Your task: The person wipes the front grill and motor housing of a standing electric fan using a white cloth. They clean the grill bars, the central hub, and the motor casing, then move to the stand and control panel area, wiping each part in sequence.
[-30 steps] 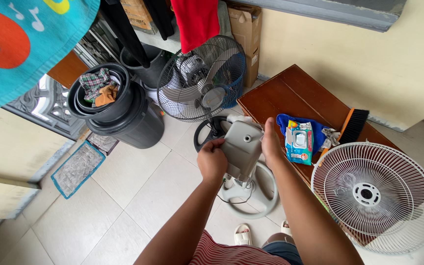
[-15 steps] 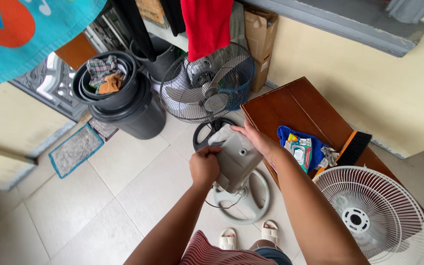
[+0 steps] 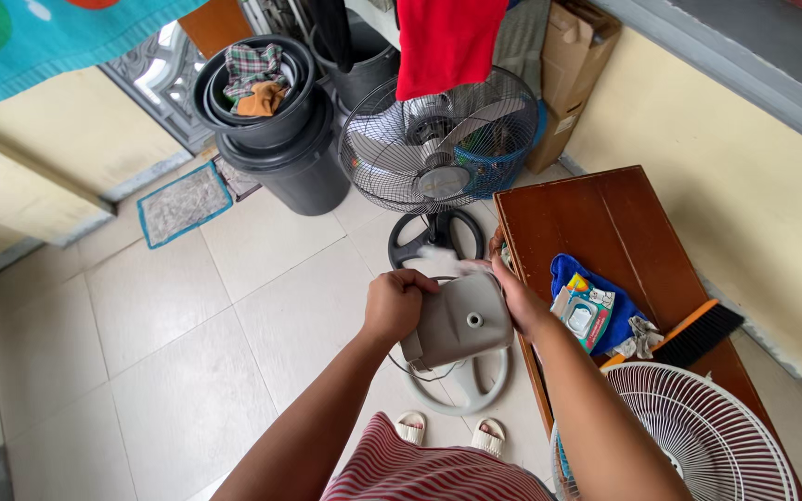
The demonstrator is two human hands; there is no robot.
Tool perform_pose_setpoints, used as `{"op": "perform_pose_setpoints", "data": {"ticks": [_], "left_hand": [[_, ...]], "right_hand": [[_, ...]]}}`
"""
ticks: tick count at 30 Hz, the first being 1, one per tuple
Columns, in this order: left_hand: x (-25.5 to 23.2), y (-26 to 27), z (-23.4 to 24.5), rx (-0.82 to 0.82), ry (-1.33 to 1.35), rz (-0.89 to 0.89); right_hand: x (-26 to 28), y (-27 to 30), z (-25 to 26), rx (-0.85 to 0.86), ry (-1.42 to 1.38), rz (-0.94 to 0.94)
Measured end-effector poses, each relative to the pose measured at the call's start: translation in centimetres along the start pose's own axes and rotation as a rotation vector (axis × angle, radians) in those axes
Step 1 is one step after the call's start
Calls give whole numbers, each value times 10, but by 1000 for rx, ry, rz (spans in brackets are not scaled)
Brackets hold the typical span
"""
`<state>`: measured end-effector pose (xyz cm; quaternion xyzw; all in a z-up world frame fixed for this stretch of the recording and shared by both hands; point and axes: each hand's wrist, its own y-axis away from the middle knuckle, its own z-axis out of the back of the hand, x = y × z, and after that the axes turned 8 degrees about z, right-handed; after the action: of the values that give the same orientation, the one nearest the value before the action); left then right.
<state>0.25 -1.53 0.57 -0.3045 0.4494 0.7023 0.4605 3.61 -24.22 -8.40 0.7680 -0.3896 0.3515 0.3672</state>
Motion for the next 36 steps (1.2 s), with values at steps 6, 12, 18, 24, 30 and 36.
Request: {"op": "perform_pose_setpoints", "data": {"ticks": [6, 12, 18, 24, 30, 36], "left_hand": [[2, 4, 5, -124, 41, 105], [2, 0, 1, -195, 92, 137], [6, 3, -1, -147, 58, 134], [8, 2, -1, -276, 74, 148], [11, 1, -13, -174, 100, 87], [13, 5, -12, -112, 119, 26]], "right_hand": [[-2, -9, -13, 51, 18, 125], [-21, 92, -39, -2, 746, 821], [25, 38, -47, 147, 1235, 845], [22, 56, -59, 156, 997, 933], [31, 75, -28, 179, 1218, 935], [69, -13, -42, 503, 1190, 237]]}}
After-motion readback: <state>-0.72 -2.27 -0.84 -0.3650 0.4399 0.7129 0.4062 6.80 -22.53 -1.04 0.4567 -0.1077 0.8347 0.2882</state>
